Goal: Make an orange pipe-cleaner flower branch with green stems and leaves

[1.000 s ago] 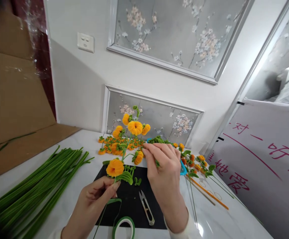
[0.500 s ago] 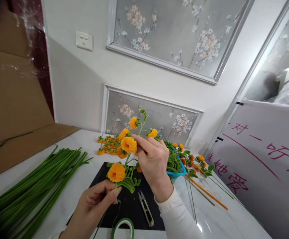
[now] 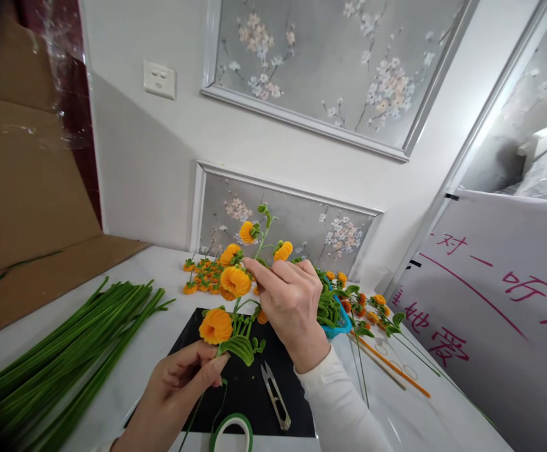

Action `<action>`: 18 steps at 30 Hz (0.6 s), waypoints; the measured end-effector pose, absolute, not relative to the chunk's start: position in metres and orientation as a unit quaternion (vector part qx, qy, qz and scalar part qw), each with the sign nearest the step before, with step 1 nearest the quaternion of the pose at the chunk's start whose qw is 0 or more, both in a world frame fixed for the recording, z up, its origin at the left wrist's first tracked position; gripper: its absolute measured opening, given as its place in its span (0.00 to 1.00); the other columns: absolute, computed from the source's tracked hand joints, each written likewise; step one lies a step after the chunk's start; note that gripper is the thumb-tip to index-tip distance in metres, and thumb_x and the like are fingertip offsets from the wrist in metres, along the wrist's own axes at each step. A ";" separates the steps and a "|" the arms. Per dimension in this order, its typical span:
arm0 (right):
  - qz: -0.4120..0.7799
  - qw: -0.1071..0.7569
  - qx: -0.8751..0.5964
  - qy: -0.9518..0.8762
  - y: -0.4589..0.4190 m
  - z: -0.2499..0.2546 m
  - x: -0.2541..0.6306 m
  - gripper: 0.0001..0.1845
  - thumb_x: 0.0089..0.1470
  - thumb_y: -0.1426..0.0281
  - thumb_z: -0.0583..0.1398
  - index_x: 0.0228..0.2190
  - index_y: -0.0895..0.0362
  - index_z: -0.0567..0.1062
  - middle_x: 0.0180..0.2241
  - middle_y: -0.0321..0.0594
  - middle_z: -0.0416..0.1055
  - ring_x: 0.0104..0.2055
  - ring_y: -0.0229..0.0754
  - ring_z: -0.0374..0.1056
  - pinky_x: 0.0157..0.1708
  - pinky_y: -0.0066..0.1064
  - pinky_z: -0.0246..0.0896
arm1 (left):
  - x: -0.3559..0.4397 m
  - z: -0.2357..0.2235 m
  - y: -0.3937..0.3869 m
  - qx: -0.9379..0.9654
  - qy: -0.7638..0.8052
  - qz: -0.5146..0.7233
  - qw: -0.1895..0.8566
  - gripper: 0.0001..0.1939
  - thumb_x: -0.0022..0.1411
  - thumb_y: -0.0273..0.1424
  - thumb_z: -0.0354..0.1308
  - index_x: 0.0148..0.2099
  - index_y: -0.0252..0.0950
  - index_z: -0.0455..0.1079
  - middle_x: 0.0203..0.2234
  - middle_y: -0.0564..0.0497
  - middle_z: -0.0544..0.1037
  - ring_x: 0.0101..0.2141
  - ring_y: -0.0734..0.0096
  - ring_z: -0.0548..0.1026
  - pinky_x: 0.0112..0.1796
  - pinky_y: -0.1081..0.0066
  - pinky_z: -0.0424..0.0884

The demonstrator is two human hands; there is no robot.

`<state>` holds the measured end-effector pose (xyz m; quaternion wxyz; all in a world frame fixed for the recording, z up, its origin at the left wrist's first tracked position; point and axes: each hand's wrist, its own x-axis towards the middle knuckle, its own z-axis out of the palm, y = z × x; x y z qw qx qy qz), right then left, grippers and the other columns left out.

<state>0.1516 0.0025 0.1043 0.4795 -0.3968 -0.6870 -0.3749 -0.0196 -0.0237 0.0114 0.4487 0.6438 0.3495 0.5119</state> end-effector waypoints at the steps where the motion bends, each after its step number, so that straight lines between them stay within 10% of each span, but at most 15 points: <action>1: -0.376 0.475 -0.401 -0.688 0.003 0.105 0.151 0.19 0.55 0.79 0.54 0.38 0.48 0.80 0.16 0.30 0.58 0.20 0.32 0.56 0.26 0.30 0.44 | -0.020 0.011 -0.023 0.643 0.351 0.512 0.449 0.17 0.58 0.40 0.56 0.22 0.36 0.63 0.17 0.56 0.63 0.23 0.73 0.60 0.26 0.74 0.58; 12: -0.338 0.571 -0.417 -0.621 -0.014 0.108 0.152 0.19 0.55 0.71 0.59 0.50 0.56 0.72 0.16 0.28 0.60 0.19 0.32 0.52 0.26 0.27 0.50 | -0.031 0.015 -0.004 0.588 0.362 0.544 0.477 0.14 0.58 0.36 0.56 0.23 0.36 0.65 0.20 0.56 0.67 0.25 0.73 0.61 0.29 0.74 0.59; 18: -0.106 0.602 -0.471 -0.636 -0.017 0.070 0.155 0.20 0.55 0.66 0.58 0.49 0.58 0.72 0.16 0.28 0.57 0.18 0.32 0.51 0.20 0.24 0.53 | -0.046 0.022 0.009 0.563 0.352 0.574 0.479 0.13 0.58 0.36 0.57 0.24 0.36 0.67 0.22 0.54 0.70 0.26 0.73 0.63 0.30 0.74 0.59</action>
